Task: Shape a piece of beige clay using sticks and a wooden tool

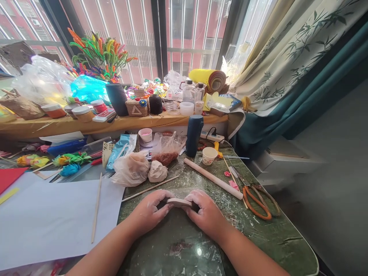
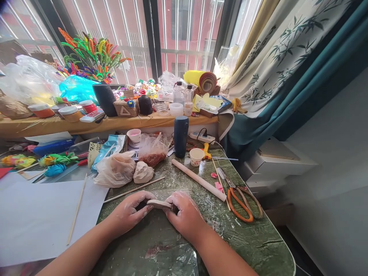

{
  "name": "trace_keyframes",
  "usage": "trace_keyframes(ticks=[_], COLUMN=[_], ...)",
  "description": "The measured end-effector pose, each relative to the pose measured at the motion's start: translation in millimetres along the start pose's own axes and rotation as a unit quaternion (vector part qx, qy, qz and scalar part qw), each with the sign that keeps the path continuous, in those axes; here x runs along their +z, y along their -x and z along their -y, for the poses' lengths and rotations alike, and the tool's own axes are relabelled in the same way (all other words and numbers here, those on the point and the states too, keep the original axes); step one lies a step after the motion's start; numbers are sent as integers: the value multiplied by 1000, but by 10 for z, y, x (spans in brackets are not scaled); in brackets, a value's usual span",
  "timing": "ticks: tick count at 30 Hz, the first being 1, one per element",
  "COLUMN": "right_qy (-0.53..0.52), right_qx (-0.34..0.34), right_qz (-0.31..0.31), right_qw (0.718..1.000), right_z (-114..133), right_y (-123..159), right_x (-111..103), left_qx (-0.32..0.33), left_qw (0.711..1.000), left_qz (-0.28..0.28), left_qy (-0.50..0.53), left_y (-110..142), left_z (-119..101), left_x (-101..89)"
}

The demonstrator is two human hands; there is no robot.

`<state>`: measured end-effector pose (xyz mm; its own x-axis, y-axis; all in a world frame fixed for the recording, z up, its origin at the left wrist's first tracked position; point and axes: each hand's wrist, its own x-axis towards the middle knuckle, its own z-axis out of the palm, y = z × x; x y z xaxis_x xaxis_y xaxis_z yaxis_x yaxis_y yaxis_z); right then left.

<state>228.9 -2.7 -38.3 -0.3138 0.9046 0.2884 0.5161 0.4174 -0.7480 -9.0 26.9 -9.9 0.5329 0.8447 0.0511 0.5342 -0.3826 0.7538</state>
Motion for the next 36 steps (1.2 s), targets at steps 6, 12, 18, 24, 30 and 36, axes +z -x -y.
trace_keyframes(ticks=[6, 12, 18, 24, 30, 36], right_qy=[3, 19, 13, 18, 49, -20], right_qx=[-16, -13, -19, -12, 9, 3], right_qz=[8, 10, -12, 12, 21, 3], right_qw=[1000, 1000, 1000, 1000, 999, 1000], right_z=[19, 8, 1, 6, 12, 8], right_y=[17, 15, 36, 19, -4, 29], right_x=[6, 31, 24, 26, 39, -20], left_qx=[1, 2, 2, 6, -6, -4], left_qw=[1000, 1000, 1000, 1000, 1000, 1000], left_qz=[6, 6, 12, 18, 12, 14], left_qy=[-5, 13, -2, -3, -7, -7], left_y=[-10, -11, -19, -14, -9, -9], left_z=[-7, -28, -40, -26, -22, -16], left_x=[-2, -2, -8, -7, -4, -1])
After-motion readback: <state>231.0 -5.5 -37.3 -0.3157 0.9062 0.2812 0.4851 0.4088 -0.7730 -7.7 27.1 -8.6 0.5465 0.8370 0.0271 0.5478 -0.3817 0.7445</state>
